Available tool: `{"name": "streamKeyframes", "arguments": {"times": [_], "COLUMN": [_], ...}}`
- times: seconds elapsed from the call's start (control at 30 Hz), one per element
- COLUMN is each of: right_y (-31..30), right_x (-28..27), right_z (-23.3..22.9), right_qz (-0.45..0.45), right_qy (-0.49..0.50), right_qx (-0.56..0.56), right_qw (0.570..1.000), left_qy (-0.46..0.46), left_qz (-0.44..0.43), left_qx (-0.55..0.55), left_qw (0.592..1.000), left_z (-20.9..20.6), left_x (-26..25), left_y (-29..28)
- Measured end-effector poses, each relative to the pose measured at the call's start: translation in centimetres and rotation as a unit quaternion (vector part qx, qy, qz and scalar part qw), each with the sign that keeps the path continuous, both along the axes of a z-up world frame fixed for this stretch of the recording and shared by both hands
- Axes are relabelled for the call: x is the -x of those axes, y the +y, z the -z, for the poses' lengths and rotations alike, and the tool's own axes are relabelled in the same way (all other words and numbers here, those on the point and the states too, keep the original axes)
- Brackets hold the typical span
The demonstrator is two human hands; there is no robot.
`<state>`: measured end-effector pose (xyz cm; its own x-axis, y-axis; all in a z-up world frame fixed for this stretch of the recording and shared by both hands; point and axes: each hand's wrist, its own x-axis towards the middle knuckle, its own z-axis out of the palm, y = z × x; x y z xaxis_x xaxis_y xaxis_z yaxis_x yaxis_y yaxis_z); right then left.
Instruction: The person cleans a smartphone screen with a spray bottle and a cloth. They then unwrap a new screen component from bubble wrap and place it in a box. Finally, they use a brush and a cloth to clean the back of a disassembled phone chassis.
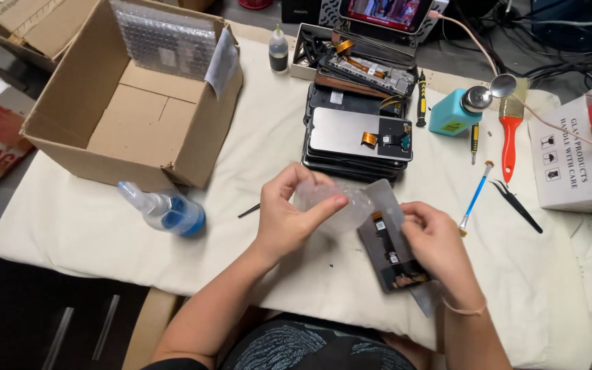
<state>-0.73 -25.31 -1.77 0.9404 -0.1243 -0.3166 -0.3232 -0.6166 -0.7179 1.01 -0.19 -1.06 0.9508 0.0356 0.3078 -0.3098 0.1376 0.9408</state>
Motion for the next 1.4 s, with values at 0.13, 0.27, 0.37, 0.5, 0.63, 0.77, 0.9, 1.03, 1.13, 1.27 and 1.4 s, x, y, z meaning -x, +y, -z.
{"name": "streamKeyframes", "arguments": {"times": [0.13, 0.27, 0.37, 0.5, 0.63, 0.77, 0.9, 1.03, 1.13, 1.27, 1.4], "right_y": [-5.5, -2.8, -0.3, 2.4, 2.3, 1.6, 1.8, 1.8, 1.7, 0.2, -1.6], "right_x": [-0.2, -0.5, -1.1, -1.7, -1.4, -2.2, -2.1, -2.1, -2.1, -3.2, -4.2], "right_z": [1.2, -6.1, -8.2, -7.6, -5.2, -3.9, -2.8, -1.9, -1.7, 0.6, 3.1], "right_qz": [0.069, 0.216, 0.205, 0.075, 0.088, 0.082, 0.096, 0.093, 0.091, 0.059, 0.022], "right_qy": [-0.118, -0.323, -0.371, -0.371, -0.376, -0.408, -0.393, -0.372, -0.368, -0.379, -0.45], "right_qx": [-0.196, -0.377, -0.449, -0.492, -0.448, -0.437, -0.48, -0.535, -0.548, -0.541, -0.436], "right_qw": [0.971, 0.841, 0.787, 0.784, 0.806, 0.797, 0.778, 0.753, 0.746, 0.749, 0.779], "left_qy": [0.03, 0.069, 0.044, -0.008, 0.057, 0.058, 0.078, 0.085, 0.097, 0.049, 0.021], "left_qz": [-0.025, -0.019, -0.017, -0.03, 0.006, 0.045, 0.054, 0.064, 0.076, 0.069, 0.058], "left_qx": [-0.009, -0.039, -0.083, -0.135, -0.11, -0.062, -0.046, -0.064, -0.084, -0.093, -0.062], "left_qw": [0.999, 0.997, 0.995, 0.99, 0.992, 0.995, 0.994, 0.992, 0.989, 0.992, 0.996], "left_z": [0.9, -0.8, -1.0, -0.3, -0.8, -0.1, -0.7, -0.9, -0.9, -1.4, -0.7], "left_x": [-0.1, 0.3, 0.7, 0.8, 0.9, -0.2, -0.2, -0.7, -1.0, -1.1, -1.6], "left_y": [-0.7, -1.8, -2.7, -4.0, -4.3, -4.9, -5.3, -5.5, -5.7, -6.0, -5.8]}}
